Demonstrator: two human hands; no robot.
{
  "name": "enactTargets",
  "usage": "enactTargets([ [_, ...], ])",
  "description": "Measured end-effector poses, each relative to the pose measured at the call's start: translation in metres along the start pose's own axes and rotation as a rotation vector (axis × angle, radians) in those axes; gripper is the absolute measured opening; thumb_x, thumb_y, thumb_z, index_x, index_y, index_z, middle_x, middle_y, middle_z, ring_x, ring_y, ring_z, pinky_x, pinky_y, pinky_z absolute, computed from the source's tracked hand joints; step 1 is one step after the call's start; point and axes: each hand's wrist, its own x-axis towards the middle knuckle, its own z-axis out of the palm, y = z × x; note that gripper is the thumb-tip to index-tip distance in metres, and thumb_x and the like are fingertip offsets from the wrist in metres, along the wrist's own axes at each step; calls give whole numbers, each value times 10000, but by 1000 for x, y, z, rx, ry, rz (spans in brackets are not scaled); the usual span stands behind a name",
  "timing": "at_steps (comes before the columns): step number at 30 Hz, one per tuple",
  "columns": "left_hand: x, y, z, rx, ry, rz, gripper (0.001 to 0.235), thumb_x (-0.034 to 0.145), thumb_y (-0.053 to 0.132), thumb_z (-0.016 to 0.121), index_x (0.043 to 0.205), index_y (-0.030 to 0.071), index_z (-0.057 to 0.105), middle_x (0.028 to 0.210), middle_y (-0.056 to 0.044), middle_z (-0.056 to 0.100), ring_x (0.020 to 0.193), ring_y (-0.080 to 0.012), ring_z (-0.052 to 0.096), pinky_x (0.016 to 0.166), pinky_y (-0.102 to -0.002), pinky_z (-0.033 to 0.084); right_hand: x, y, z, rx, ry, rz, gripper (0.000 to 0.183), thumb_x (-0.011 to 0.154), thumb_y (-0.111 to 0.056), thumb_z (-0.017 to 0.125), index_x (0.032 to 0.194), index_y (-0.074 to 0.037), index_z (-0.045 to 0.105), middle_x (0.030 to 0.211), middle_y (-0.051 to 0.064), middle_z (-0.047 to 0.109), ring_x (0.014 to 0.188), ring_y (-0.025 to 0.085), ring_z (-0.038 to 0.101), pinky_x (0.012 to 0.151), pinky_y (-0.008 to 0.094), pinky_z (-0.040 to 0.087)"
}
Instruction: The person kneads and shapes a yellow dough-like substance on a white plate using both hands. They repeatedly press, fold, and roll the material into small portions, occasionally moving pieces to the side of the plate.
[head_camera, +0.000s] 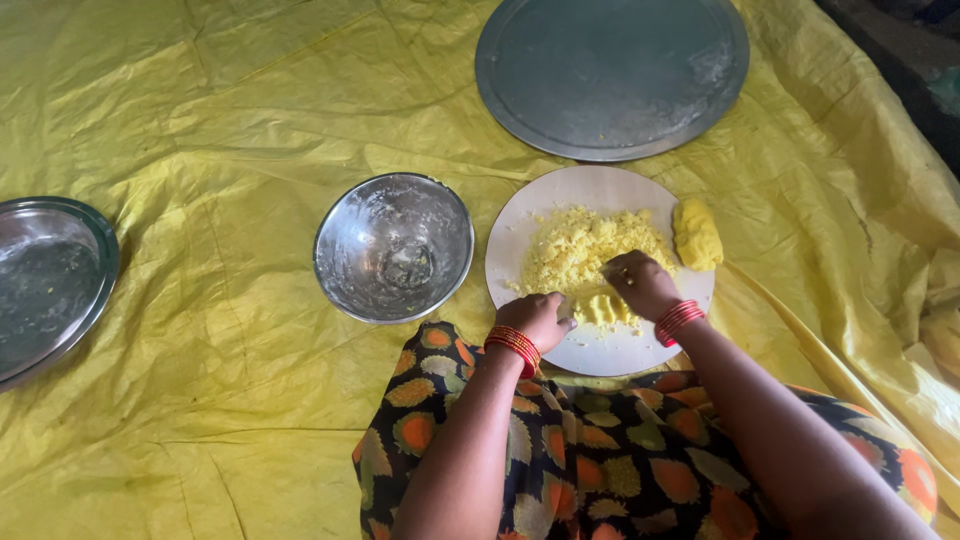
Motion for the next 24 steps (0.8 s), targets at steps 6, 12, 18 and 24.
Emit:
enactTargets([
  [6, 2, -2, -1, -15, 21, 9, 532, 944, 479, 624, 1377, 173, 589, 1193, -83, 720, 1051, -277, 705, 922, -424, 551, -37, -44, 42, -752, -95, -170, 577, 949, -547, 554, 1420, -215, 512, 1409, 52, 536, 1312, 219, 473, 1112, 529, 349],
  [12, 0, 11, -8, 11, 62, 64, 460, 963, 485, 623, 1271, 145, 652, 1125, -78, 745, 1021, -282, 716, 891, -428, 567, -46, -31, 47, -835, 33, -407, 705, 781, -607, 660, 1394, -264, 605, 1404, 85, 562, 1281, 314, 492, 1031, 611, 360],
  [18, 3, 11, -8, -26, 121, 104, 476, 939, 457, 626, 1305, 153, 626, 1097, -81, 739, 986, -293, 721, 855, -444, 563, 1, 8, 62, -782, 179, -677, 269, 886, -381, 663, 1043, -171, 724, 983, 31, 720, 854, 176, 690, 752, 341, 563],
  [24, 9, 7, -9, -58, 75, 42, 483, 957, 450, 616, 1338, 153, 603, 1133, -91, 734, 1023, -289, 713, 895, -429, 558, 19, 1, 66, -793, -17, -393, 272, 872, -392, 668, 1022, -170, 713, 904, 21, 707, 734, 160, 671, 616, 304, 555],
])
